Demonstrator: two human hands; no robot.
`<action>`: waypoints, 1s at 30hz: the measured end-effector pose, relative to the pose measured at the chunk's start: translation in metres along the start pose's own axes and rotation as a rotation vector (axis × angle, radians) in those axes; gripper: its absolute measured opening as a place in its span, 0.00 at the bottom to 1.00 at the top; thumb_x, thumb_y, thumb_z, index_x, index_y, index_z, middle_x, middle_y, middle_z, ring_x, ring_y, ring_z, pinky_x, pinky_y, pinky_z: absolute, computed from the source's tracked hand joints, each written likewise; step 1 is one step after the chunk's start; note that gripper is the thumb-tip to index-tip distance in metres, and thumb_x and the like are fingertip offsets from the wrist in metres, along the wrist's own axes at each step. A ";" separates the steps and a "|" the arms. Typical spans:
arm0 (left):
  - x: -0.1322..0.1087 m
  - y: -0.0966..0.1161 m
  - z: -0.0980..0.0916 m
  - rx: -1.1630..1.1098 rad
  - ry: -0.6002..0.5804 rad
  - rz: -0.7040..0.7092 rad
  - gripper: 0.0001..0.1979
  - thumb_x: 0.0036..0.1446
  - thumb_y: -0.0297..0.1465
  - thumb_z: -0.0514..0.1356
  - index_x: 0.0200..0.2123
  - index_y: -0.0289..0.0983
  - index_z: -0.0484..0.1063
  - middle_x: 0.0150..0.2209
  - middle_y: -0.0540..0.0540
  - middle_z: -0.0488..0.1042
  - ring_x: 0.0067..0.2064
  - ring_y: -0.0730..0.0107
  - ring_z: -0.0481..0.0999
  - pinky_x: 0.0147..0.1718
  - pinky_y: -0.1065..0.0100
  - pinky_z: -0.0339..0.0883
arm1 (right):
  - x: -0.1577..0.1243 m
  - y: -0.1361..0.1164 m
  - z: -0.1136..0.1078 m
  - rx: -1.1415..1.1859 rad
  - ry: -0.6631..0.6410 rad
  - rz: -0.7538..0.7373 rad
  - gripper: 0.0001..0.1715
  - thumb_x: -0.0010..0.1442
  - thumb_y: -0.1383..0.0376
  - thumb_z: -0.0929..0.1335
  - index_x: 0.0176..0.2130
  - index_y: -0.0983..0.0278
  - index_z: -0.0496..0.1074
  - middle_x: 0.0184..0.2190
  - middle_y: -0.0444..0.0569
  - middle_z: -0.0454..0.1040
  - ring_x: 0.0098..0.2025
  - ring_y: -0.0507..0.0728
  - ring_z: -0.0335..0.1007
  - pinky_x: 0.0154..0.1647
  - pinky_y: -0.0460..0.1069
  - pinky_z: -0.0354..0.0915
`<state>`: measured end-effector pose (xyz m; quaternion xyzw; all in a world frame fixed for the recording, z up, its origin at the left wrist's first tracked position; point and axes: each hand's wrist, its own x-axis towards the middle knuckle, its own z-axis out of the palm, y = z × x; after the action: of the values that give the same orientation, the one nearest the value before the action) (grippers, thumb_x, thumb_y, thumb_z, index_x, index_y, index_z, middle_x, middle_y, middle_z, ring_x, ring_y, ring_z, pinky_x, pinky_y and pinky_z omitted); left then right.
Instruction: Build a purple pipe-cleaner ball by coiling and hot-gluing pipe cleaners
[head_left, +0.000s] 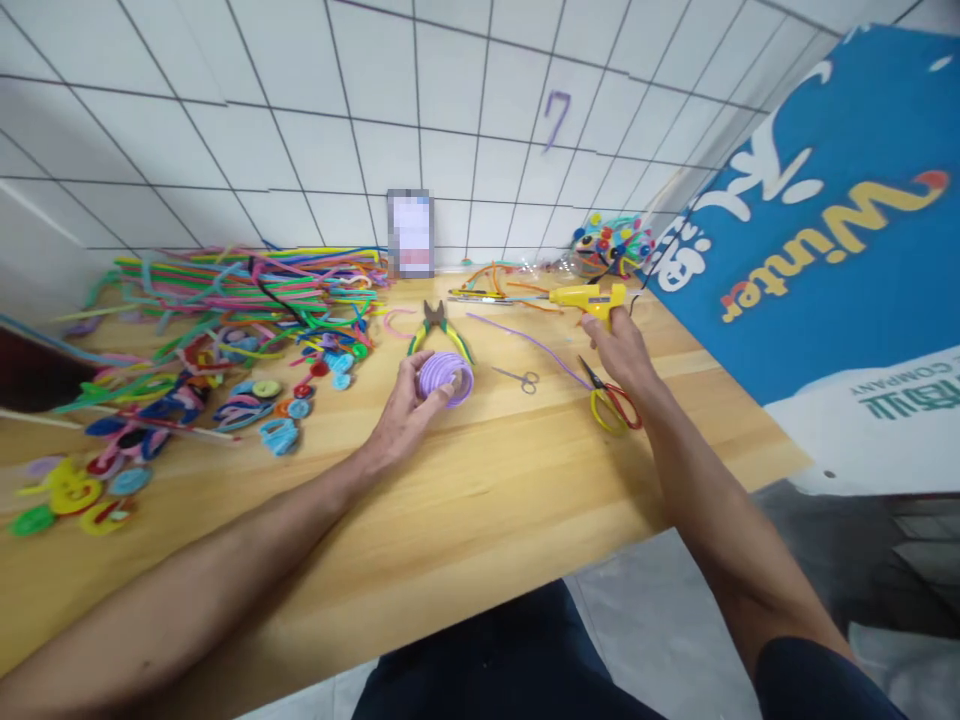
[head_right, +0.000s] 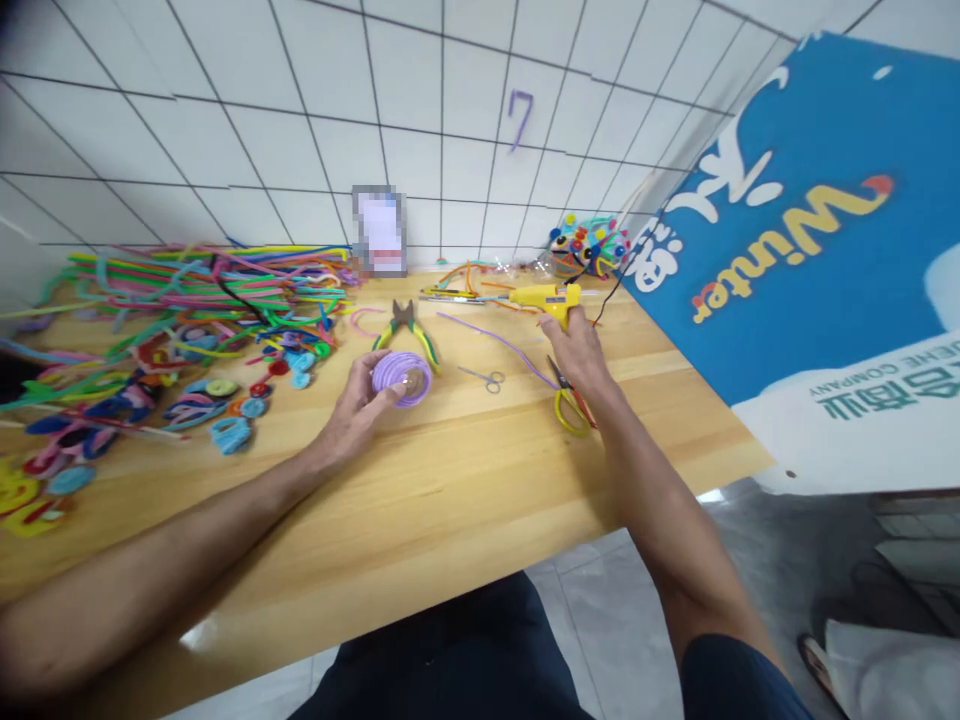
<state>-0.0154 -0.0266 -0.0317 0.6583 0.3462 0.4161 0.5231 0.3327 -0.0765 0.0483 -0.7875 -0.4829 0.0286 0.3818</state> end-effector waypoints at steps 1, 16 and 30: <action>0.001 0.000 0.000 -0.043 0.006 0.006 0.33 0.65 0.49 0.67 0.64 0.41 0.62 0.61 0.40 0.73 0.61 0.55 0.76 0.64 0.52 0.71 | -0.005 -0.011 0.004 0.042 0.005 -0.040 0.28 0.63 0.44 0.70 0.50 0.63 0.75 0.44 0.56 0.84 0.44 0.65 0.78 0.49 0.59 0.73; 0.000 0.002 0.000 -0.170 -0.003 0.027 0.33 0.66 0.51 0.68 0.65 0.45 0.60 0.62 0.42 0.72 0.63 0.57 0.74 0.66 0.53 0.71 | -0.063 -0.065 0.050 0.027 -0.125 -0.159 0.19 0.53 0.50 0.74 0.25 0.55 0.65 0.22 0.46 0.75 0.26 0.60 0.74 0.31 0.55 0.69; -0.002 0.002 0.001 -0.184 -0.029 0.024 0.33 0.66 0.49 0.69 0.65 0.45 0.60 0.65 0.40 0.72 0.65 0.56 0.75 0.68 0.51 0.71 | -0.065 -0.067 0.052 -0.019 -0.156 -0.300 0.18 0.54 0.57 0.71 0.24 0.53 0.59 0.18 0.44 0.69 0.26 0.62 0.73 0.29 0.54 0.68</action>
<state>-0.0148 -0.0290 -0.0302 0.6173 0.2912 0.4429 0.5814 0.2268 -0.0816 0.0327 -0.7056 -0.6234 0.0277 0.3357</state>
